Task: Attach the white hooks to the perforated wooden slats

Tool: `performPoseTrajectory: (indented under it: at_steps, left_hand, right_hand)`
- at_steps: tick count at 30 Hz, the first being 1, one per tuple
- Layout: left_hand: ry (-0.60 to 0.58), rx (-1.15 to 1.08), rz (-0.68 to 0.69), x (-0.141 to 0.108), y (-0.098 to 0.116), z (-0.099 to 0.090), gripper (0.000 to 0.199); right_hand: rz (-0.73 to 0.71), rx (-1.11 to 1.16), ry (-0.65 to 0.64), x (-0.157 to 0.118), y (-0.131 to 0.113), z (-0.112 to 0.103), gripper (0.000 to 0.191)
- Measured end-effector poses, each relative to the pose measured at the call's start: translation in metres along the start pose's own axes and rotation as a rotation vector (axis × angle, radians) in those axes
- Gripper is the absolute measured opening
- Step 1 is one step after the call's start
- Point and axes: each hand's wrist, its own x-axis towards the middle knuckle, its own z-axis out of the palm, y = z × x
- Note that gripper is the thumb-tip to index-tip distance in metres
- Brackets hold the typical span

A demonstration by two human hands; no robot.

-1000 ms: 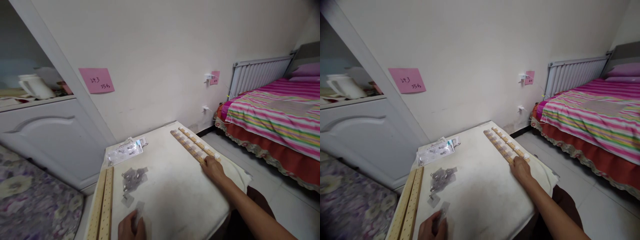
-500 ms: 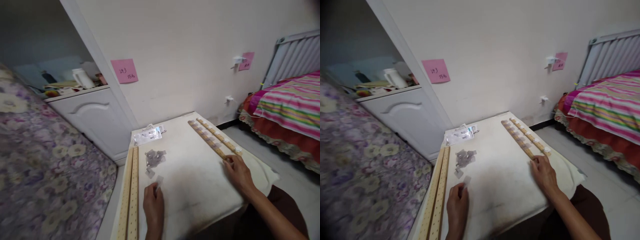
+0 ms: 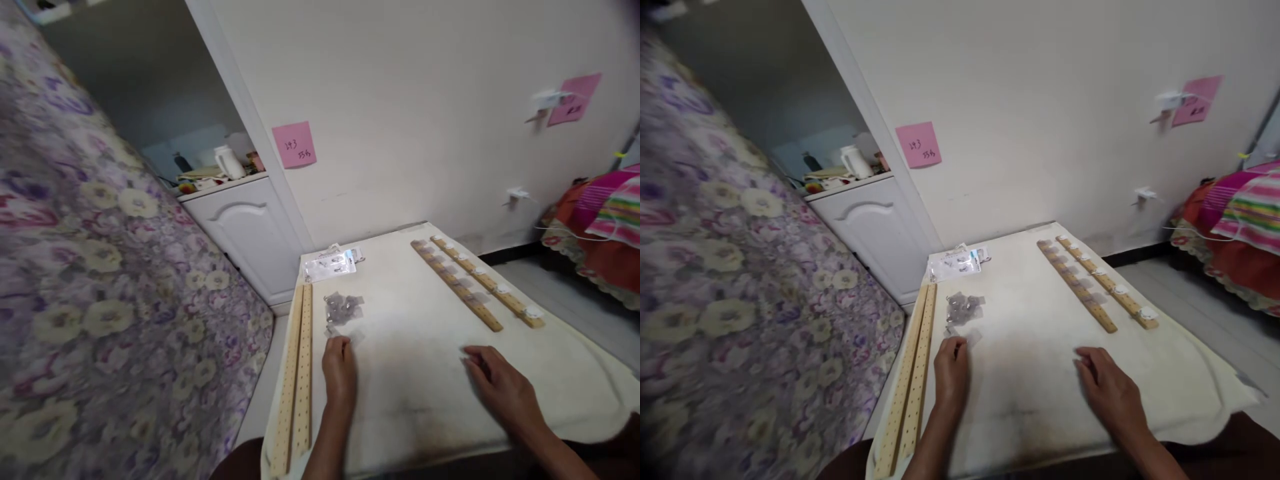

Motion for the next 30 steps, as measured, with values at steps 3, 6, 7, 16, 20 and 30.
performPoseTrajectory:
  at_steps: [3,6,7,16,20,30]
  left_hand:
    - [-0.009,0.033,-0.002,0.008,0.005,0.002,0.022]
    - [-0.013,0.085,-0.006,0.000,0.006,-0.012,0.026]
    - [-0.012,0.106,-0.009,-0.006,0.005,-0.021,0.027]
    - [-0.104,0.780,-0.116,-0.064,-0.023,-0.094,0.024]
    - [-0.175,0.869,-0.154,-0.060,-0.014,-0.090,0.023]
    - [-0.131,0.281,-0.460,-0.044,-0.010,-0.087,0.047]
  right_hand:
    - [-0.001,-0.007,-0.006,-0.002,0.001,0.000,0.031]
    - [-0.018,0.013,-0.006,-0.002,0.003,0.002,0.033]
    - [-0.022,0.017,-0.002,-0.002,0.004,0.003,0.034]
    - [-0.034,0.005,-0.023,-0.002,0.007,0.002,0.034]
    - [-0.045,0.004,-0.032,-0.002,0.009,0.006,0.033]
    - [-0.068,-0.006,-0.049,-0.003,0.010,0.008,0.029]
